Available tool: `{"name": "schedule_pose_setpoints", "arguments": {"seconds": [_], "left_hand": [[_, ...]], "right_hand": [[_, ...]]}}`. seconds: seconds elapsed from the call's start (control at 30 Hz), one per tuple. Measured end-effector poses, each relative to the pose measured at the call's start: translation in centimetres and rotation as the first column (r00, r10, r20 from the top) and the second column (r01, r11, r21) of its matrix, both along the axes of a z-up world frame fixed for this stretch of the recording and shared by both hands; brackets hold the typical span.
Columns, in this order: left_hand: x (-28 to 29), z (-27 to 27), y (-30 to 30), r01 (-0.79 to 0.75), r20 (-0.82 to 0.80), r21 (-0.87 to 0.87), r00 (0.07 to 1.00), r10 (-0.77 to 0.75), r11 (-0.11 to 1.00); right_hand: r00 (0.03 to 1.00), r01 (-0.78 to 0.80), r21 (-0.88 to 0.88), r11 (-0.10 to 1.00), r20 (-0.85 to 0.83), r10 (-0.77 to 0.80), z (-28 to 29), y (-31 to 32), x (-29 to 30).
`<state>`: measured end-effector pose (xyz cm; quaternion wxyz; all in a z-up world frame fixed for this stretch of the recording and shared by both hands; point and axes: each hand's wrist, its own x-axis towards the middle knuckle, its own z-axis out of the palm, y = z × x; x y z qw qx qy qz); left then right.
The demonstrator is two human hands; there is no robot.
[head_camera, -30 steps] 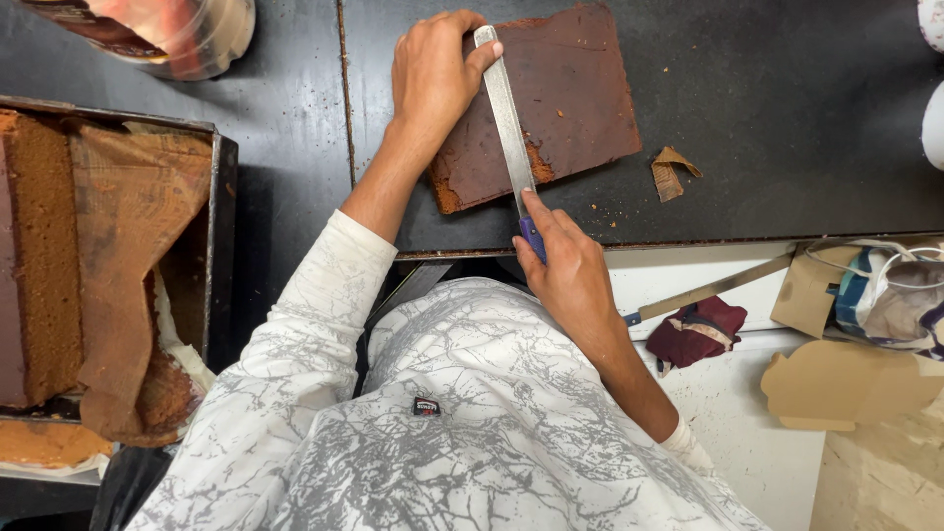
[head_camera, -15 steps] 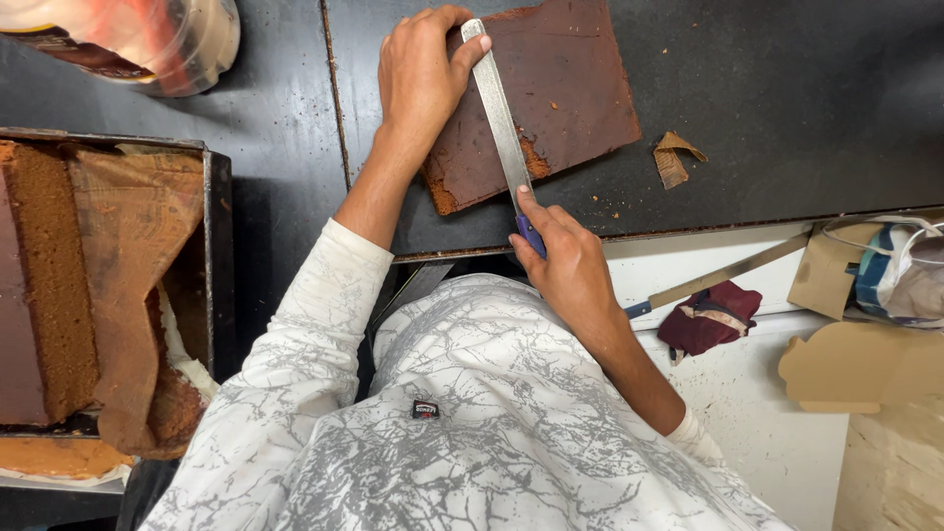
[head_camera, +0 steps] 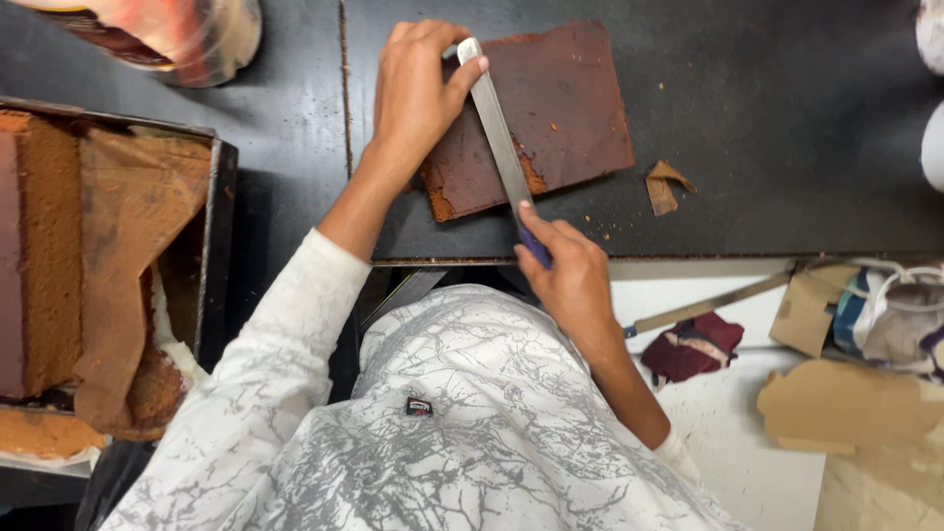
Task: The person cuts a rectangular chocolate cake into smaller pieces using a long serrated knife. They briefly handle a plastic bag and a digital scale, then continue trimming and slicing the cake into uniform portions on a black countertop.
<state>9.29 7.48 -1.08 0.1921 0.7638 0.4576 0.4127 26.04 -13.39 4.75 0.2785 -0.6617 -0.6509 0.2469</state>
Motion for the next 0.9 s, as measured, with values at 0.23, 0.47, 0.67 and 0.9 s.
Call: {"name": "schedule_pose_setpoints", "arguments": {"seconds": [0.23,0.47,0.67,0.9], "left_hand": [[-7.2,2.4,-5.4,-0.109,-0.007,-0.383,0.993,0.115,0.918],[-5.4,1.9,-11.7,-0.183,0.098,-0.619,0.947,0.307,0.764],[-4.0,0.7,-12.5,-0.188,0.152,-0.742,0.888,0.434,0.644],[-3.4,-0.3,-12.6,-0.010,0.364,-0.822,0.759,0.540,0.569]], "right_hand": [[0.951,-0.165,0.126,0.978,0.284,0.124,2.1,2.7,6.7],[0.904,-0.320,0.019,0.947,0.305,0.299,2.2,7.7,10.7],[0.892,-0.373,-0.063,0.926,0.249,0.376,1.0,10.6,13.0],[0.903,-0.391,-0.063,0.918,0.169,0.396,-1.0,11.8,13.7]]}}
